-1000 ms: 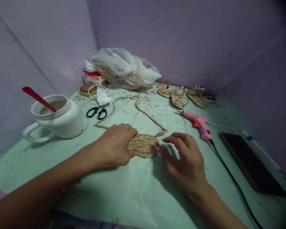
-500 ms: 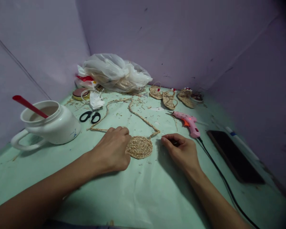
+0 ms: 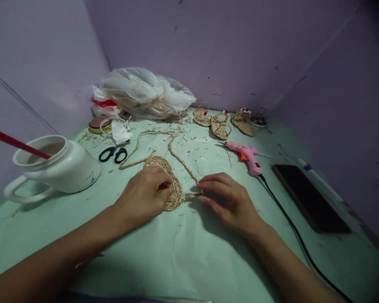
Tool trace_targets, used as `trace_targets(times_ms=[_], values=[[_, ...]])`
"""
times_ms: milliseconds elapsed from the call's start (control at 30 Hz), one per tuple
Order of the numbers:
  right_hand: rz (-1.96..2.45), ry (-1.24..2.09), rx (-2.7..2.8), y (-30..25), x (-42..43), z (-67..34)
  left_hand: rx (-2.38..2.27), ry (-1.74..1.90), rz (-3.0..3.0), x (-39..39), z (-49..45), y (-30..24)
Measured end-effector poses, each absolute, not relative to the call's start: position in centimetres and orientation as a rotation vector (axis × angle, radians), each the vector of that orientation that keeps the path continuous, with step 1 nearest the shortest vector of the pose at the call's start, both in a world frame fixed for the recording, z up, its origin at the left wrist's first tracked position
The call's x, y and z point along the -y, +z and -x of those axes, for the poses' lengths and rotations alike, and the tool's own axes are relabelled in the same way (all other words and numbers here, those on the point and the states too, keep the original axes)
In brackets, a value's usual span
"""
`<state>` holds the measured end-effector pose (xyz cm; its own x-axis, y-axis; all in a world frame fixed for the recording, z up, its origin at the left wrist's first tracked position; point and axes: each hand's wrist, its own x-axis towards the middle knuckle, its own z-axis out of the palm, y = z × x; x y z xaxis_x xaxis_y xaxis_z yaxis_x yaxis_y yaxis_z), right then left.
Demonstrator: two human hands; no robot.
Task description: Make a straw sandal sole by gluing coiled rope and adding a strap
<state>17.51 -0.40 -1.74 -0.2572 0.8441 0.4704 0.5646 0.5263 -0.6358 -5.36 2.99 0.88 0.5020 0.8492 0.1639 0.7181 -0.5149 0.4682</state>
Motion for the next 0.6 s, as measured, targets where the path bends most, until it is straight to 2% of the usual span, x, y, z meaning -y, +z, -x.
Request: trace_targets(times_ms=[267,467,600], values=[[0.98,0.33,2.31,-2.9,0.2,-15.7,-1.267,0.374,-2.39,-2.4,4.3,0.0],[1.071,0.198,2.375,-2.6,0.8,-15.0,-1.141,0.409,-2.394,-2.7,4.7,-0.2],[1.159,0.27,2.315,-2.6,0.8,-14.4,-1.155,0.425,-2.344,-2.7,4.5,-0.4]])
